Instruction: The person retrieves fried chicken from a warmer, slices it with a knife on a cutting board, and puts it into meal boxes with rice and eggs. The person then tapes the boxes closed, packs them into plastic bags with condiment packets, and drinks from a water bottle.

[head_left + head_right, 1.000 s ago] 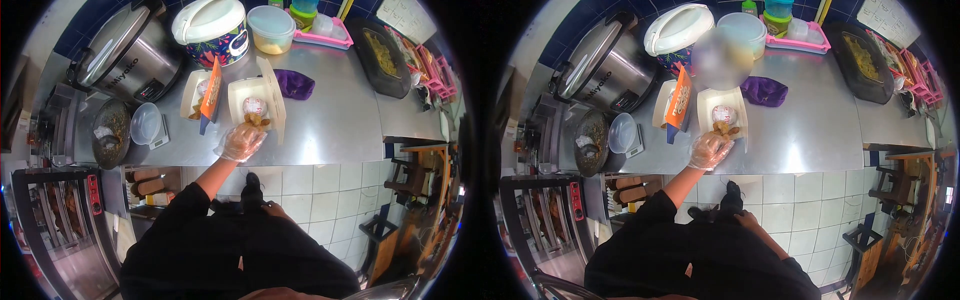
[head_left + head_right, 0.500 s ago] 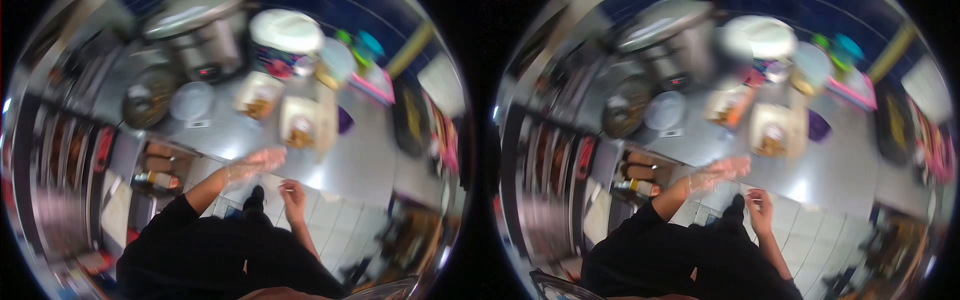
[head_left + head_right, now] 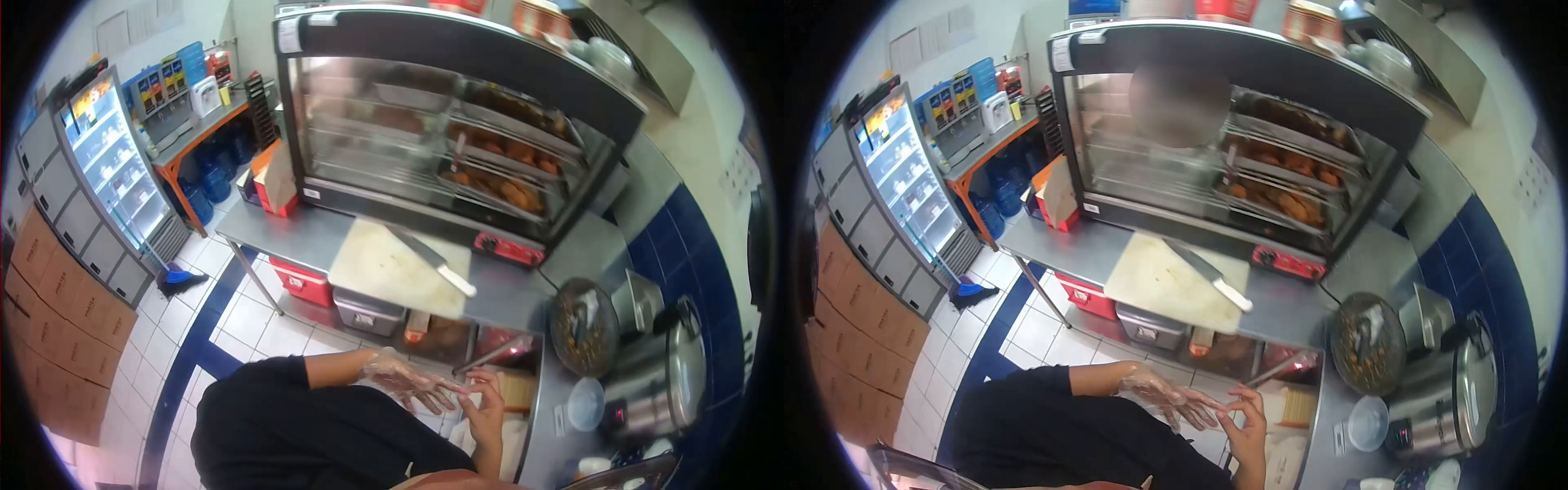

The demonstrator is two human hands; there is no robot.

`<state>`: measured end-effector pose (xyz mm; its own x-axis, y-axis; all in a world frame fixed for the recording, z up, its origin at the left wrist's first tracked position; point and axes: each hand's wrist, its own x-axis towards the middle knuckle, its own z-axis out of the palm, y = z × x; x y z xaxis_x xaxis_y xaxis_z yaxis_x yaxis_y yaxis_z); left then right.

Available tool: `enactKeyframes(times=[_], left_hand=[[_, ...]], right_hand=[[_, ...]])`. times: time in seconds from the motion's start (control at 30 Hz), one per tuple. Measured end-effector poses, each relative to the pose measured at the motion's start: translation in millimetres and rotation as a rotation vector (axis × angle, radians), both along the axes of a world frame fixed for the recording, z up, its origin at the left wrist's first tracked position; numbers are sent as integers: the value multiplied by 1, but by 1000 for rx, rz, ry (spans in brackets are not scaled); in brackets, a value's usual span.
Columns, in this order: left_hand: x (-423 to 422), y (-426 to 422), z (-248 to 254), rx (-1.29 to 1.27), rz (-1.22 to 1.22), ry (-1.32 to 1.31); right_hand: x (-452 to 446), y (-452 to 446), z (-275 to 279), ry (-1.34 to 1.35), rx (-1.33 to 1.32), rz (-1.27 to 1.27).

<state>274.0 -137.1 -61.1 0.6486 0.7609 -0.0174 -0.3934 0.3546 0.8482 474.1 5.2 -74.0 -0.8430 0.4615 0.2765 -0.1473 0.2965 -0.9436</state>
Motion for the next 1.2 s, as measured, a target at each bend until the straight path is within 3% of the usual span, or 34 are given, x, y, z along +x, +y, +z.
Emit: enactKeyframes(times=[0.13, 0.2, 0.3, 0.4, 0.47, 0.6, 0.67, 0.77, 0.8, 0.87, 0.9, 0.93, 1.0, 1.1, 1.13, 1.2], left_hand=[[-99, -70, -21, 17, 211, -42], [-135, -100, -37, -32, 270, -204], [-173, -138, -57, -149, 546, -669], [-196, -163, -64, -231, 720, -673], [-220, -165, -86, -209, 716, -663], [-267, -161, -93, -108, 673, -684], [-296, -161, -79, -118, 715, -563], [-328, -159, -67, -144, 724, -226], [-328, -152, -67, -149, 731, -226], [-328, -131, -72, -245, 806, -203], [-327, -121, -79, -250, 811, -200], [-326, -110, -89, -219, 919, -293], [-320, -92, -98, -179, 1029, -383], [-305, -66, -110, -178, 1361, -550], [-297, -58, -114, -169, 1365, -555], [-286, -43, -119, -244, 1639, -484]], right_hand=[[-133, -35, 0, 7, -38, 125], [-192, -45, -13, 9, -53, 113], [-249, -63, -24, 15, -114, 88], [-289, -70, -35, 6, 6, 34], [-304, -76, -30, -35, -305, -89], [-321, -47, -76, -96, -200, -190], [-328, -31, -86, -100, -346, -286], [-338, 0, -89, -208, -446, -229], [-337, 6, -84, -211, -451, -222], [-336, 8, -57, -121, -455, 99], [-329, 32, -68, -204, -178, 98], [-321, 53, -76, -200, -181, 104], [-304, 84, -91, -765, 982, -377], [-287, 114, -116, -761, 999, -276], [-287, 122, -121, -755, 1008, -275], [-289, 133, -136, -745, 1158, -179]])
